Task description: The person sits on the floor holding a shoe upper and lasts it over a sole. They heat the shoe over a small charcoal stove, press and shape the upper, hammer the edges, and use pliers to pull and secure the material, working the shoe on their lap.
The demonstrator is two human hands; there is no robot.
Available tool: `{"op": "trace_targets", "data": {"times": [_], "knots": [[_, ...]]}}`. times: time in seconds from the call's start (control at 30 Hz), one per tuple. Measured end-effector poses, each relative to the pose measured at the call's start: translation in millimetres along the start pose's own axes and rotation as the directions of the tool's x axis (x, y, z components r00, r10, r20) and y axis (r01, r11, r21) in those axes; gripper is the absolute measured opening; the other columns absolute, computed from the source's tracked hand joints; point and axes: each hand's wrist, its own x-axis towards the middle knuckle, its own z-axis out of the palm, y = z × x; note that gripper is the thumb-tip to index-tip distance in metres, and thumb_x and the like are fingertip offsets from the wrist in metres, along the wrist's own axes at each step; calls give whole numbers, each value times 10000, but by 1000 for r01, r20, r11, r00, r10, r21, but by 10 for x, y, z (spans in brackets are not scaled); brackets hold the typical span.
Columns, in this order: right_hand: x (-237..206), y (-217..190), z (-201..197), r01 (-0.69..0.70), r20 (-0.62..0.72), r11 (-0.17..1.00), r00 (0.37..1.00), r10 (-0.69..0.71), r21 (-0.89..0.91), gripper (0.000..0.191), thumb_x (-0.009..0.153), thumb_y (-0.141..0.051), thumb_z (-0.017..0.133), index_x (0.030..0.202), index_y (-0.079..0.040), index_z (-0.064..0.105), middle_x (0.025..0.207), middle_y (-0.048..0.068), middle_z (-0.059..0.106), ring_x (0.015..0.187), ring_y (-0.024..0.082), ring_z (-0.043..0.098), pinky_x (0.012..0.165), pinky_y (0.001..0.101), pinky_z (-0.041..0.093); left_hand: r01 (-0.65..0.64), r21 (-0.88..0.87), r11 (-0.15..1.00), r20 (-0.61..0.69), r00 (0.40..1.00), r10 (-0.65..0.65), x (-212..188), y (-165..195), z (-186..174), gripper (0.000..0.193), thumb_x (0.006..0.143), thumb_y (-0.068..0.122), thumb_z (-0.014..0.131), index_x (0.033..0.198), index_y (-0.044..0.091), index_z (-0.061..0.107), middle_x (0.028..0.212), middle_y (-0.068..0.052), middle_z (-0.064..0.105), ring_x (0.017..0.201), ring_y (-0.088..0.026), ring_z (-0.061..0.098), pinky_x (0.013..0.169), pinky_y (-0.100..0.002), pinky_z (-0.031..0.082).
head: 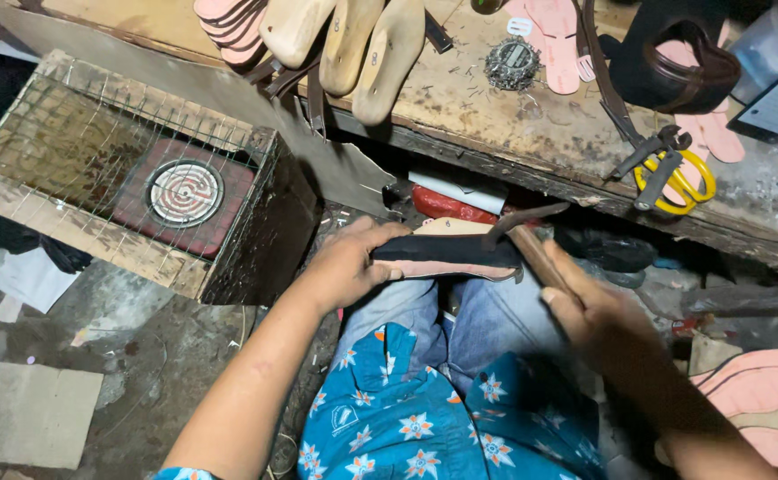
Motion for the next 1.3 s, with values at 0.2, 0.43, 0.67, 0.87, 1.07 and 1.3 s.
{"op": "trace_targets", "data": {"times": [0.2,0.43,0.67,0.87,1.07,1.3], "knots": [[5,114,117,12,-53,979,999,-2,202,640,927,-264,609,1528,-118,447,1367,231,609,1254,356,628,1025,374,446,-71,500,863,-174,968,181,81,364,488,569,791,110,653,1347,42,556,1224,-120,587,1196,-314,549,1007,-480,399],[342,251,-98,66,-50,996,997,-63,60,695,911,-242,610,1574,-145,425,1237,242,613,1154,378,604,1004,375,446,-61,651,756,-354,857,374,264,433,698,522,845,196,696,1348,120,580,1257,-107,581,1189,-308,534,1018,-516,372],[899,594,85,141,-322,977,928,-186,-160,651,858,-125,705,1495,-116,576,1088,229,584,1061,397,582,955,458,487,39,-147,988,-294,952,-81,297,196,300,783,611,260,905,1293,94,559,1182,-116,615,1144,-336,576,973,-479,450],[1142,597,290,64,-408,980,903,-137,-186,667,867,-134,727,1516,-77,581,1131,236,566,1067,410,577,948,460,486,30,-995,-98,26,998,50,-226,77,385,739,888,373,703,1495,37,448,1329,-135,616,1227,-268,603,1094,-438,465],[909,230,247,169,-496,903,788,-364,-394,455,861,-192,786,1280,-41,696,1255,205,612,1149,423,571,981,480,440,199,-900,-388,120,968,219,-349,93,779,845,1038,636,429,1522,-56,441,1255,-200,655,1191,-332,646,1090,-464,493],[654,-103,421,405,-170,790,914,-369,461,274,1006,-124,589,1244,-32,689,1286,120,672,1247,250,624,1094,348,454,340,-848,-408,222,925,309,-238,150,930,894,1019,707,392,1493,-47,457,1268,-213,646,1194,-348,655,1059,-504,521]]}}
